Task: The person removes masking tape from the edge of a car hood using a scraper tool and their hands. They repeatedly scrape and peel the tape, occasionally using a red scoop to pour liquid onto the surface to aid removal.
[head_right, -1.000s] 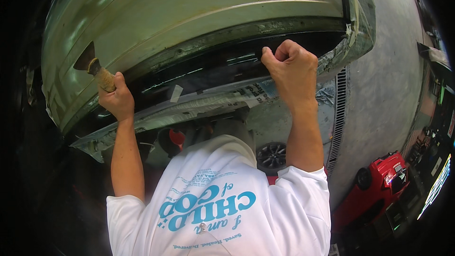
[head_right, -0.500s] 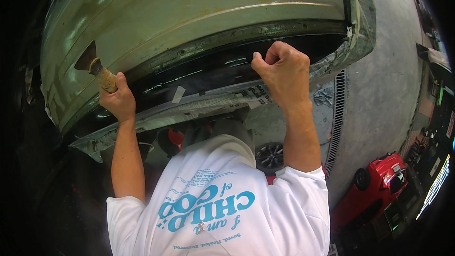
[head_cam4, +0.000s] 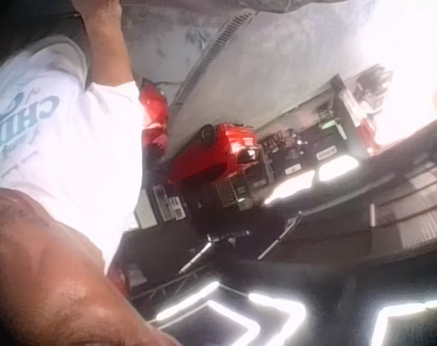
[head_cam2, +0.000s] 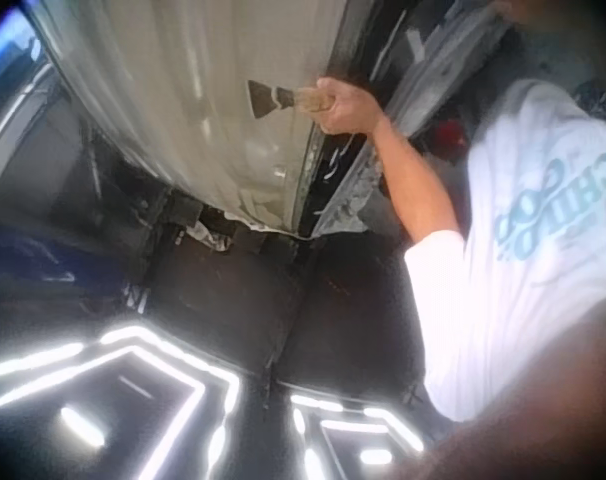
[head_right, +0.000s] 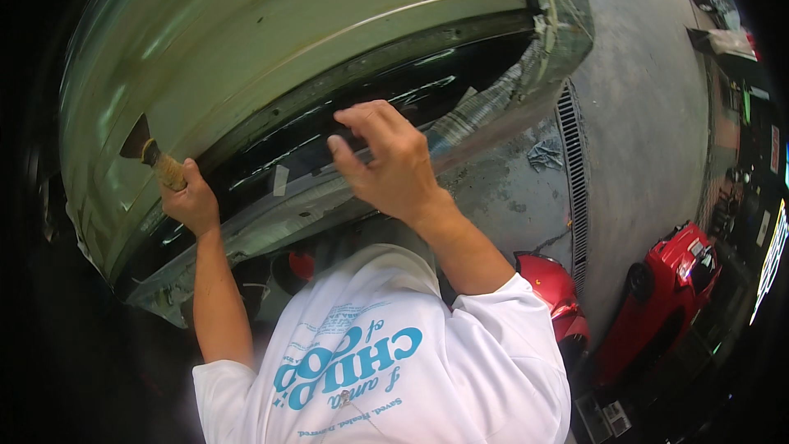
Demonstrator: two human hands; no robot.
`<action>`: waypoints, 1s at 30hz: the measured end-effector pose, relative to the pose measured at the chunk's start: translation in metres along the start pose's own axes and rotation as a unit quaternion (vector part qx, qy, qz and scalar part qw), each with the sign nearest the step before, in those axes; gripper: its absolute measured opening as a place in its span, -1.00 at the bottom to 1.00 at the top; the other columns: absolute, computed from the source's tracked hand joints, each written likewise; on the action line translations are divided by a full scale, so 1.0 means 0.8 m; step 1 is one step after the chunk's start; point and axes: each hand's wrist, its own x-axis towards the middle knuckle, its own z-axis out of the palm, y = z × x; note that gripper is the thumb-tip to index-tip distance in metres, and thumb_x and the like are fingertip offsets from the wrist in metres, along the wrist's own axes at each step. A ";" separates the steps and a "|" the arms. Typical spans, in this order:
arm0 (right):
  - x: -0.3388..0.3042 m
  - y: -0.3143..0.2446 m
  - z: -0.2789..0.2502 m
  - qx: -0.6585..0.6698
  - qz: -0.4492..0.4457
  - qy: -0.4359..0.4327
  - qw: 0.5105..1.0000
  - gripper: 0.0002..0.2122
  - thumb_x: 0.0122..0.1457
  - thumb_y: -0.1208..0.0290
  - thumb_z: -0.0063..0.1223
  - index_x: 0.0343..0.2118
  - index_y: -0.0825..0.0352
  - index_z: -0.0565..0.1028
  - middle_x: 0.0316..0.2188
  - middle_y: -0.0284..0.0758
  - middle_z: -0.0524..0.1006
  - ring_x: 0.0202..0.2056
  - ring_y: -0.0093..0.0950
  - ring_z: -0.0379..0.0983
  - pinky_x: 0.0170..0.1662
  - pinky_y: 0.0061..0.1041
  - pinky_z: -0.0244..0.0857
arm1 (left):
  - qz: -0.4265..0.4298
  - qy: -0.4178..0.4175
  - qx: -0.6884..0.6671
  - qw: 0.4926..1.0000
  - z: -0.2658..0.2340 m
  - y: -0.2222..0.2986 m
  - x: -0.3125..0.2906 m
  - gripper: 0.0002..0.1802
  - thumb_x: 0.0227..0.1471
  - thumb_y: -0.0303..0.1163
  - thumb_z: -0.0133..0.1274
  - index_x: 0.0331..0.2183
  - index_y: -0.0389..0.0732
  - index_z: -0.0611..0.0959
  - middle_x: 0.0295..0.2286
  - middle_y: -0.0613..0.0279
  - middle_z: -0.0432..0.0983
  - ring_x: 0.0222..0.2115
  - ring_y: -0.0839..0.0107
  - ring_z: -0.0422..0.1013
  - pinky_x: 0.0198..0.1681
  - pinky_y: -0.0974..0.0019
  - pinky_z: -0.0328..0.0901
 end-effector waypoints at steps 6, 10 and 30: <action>0.025 0.095 -0.081 -0.477 0.043 0.091 0.873 -0.21 0.45 -0.12 -0.05 0.44 0.55 0.19 0.46 0.18 0.15 0.50 0.06 0.04 0.49 0.04 -0.08 | -0.024 -0.023 0.018 0.999 -0.004 -0.004 0.001 -0.77 0.14 -0.35 0.26 -0.30 -0.33 0.65 -0.54 0.28 0.61 -0.54 0.48 0.48 -0.37 0.30 0.40; 0.020 0.109 -0.073 -0.475 0.062 0.023 0.878 -0.12 0.48 -0.22 -0.26 0.46 0.63 0.06 0.52 0.20 -0.04 0.55 0.06 -0.17 0.55 0.04 -0.28 | -0.017 -0.016 0.007 1.000 0.000 -0.009 0.002 -0.76 0.14 -0.31 0.27 -0.31 -0.32 0.65 -0.55 0.25 0.62 -0.55 0.43 0.51 -0.37 0.27 0.41; -0.182 0.009 -0.009 0.047 0.012 -0.083 0.995 -0.68 0.41 0.43 0.08 0.16 0.41 0.55 0.19 0.01 0.54 0.20 -0.03 0.50 0.24 -0.16 0.42 | 0.011 0.020 0.084 0.996 -0.002 0.022 0.003 -0.65 0.04 -0.15 0.24 -0.38 -0.27 0.61 -0.51 -0.08 0.63 -0.42 -0.18 0.60 -0.28 -0.06 0.44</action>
